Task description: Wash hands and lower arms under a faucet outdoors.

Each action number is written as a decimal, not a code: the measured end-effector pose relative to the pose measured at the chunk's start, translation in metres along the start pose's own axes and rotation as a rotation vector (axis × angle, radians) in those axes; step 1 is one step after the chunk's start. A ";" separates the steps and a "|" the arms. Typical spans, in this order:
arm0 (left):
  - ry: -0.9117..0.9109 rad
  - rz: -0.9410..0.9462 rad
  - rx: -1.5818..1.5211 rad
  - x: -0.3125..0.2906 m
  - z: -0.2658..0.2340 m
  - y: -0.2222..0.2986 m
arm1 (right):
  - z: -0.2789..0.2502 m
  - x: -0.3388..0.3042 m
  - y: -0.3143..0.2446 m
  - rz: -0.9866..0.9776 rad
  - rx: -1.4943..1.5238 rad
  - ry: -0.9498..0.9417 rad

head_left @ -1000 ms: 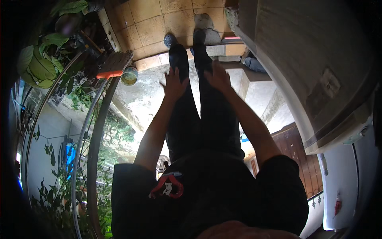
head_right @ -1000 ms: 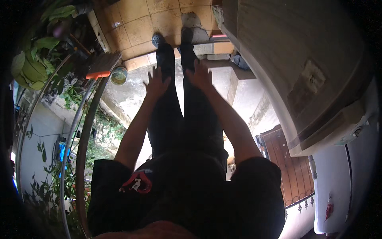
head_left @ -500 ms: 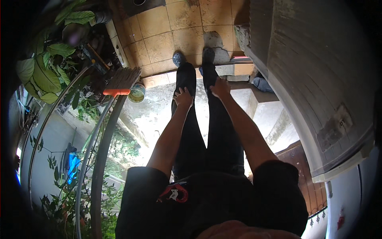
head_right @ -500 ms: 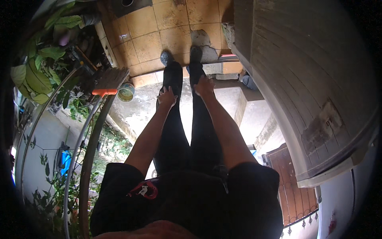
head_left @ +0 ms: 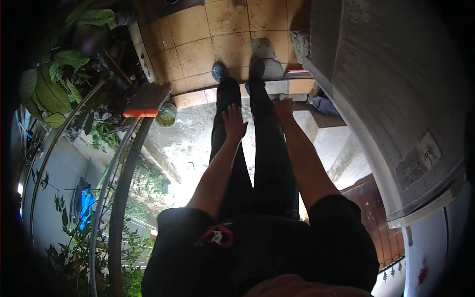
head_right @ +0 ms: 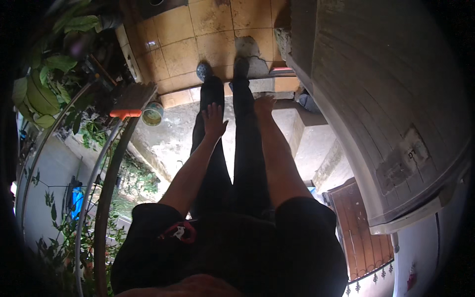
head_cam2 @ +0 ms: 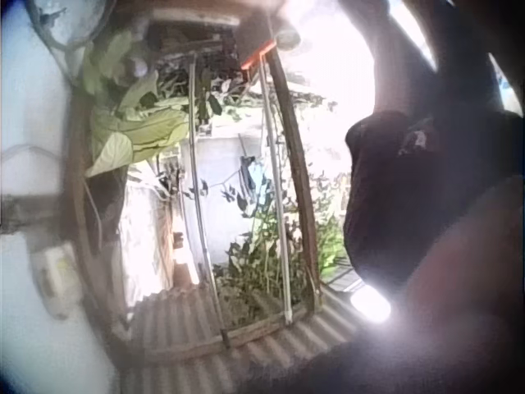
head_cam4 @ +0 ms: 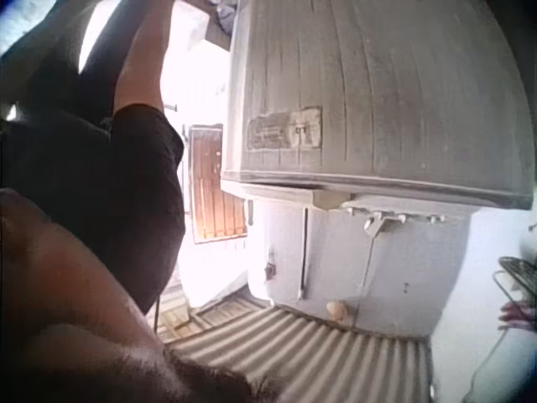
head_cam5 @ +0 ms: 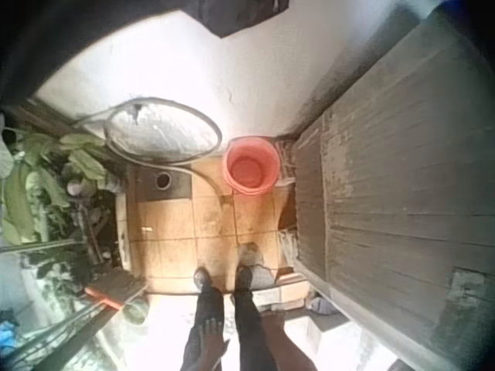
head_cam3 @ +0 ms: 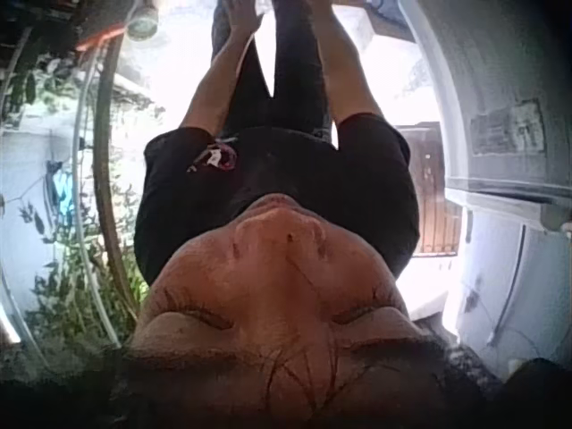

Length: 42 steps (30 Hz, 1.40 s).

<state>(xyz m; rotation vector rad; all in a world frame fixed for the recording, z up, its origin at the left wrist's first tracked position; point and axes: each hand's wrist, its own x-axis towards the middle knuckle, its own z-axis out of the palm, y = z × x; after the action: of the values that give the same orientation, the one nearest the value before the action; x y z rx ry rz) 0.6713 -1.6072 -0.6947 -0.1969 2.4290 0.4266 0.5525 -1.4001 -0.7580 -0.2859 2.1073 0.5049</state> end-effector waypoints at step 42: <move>-0.303 0.027 -0.218 -0.162 -0.137 -0.054 | -0.117 -0.214 -0.041 -0.715 0.057 0.246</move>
<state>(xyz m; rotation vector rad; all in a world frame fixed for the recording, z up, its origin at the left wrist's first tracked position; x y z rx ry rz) 0.7302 -1.7009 -0.5054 -0.1787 2.0891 0.6826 0.5999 -1.4882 -0.5317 -1.0595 2.0644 -0.0195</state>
